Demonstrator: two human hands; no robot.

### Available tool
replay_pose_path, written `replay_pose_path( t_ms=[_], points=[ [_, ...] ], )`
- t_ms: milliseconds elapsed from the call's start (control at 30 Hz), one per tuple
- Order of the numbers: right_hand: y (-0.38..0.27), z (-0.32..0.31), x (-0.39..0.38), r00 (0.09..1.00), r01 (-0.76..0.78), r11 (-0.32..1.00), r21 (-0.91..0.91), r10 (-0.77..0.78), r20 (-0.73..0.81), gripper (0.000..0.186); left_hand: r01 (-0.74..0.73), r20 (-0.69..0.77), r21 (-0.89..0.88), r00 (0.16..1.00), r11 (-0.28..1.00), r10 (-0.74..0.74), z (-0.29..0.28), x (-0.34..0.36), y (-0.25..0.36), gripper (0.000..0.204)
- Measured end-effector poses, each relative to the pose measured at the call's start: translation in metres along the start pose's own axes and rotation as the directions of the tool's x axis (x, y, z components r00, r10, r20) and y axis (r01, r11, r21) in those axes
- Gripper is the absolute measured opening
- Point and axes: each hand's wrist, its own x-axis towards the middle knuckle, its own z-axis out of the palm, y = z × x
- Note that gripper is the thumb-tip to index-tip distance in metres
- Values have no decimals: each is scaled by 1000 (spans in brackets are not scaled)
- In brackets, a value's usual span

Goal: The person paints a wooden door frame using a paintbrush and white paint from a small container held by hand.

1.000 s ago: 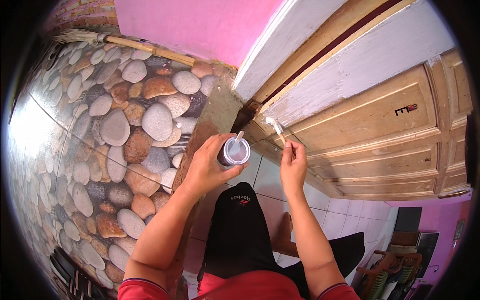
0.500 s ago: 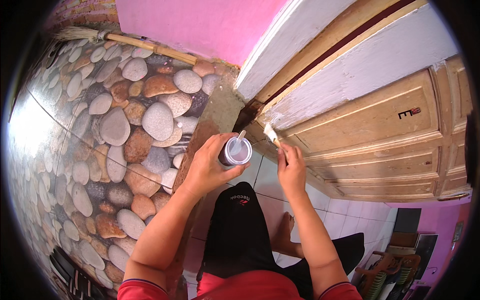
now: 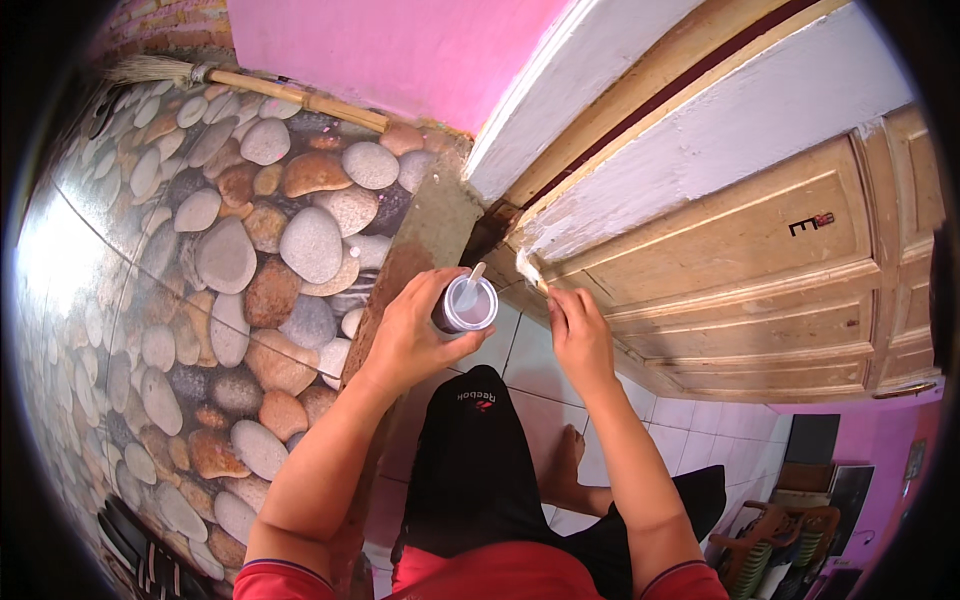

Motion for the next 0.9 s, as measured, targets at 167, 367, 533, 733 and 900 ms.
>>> replay_pose_path(
  t_ms=[167, 367, 533, 733, 900],
  points=[
    [6, -23, 20, 998, 26, 994, -105, -31, -48, 20, 29, 19, -12, 999, 1000, -28, 0, -3, -4, 68],
    [-14, -41, 16, 996, 86, 994, -64, -86, -9, 19, 6, 1, 14, 1000, 1000, -6, -3, -3, -3, 65],
    [19, -7, 8, 991, 94, 992, -79, -86, 98, 16, -2, 0, -11, 1000, 1000, 2, -1, -1, 0, 65],
    [7, -34, 26, 993, 78, 989, -128, -87, -73, 18, 57, 28, -12, 998, 998, -56, -2, -4, -3, 69],
    [-11, -39, 23, 988, 147, 988, -48, -149, -39, 18, 23, 5, -5, 1000, 1000, -23, -2, -4, -5, 67]
  ],
)
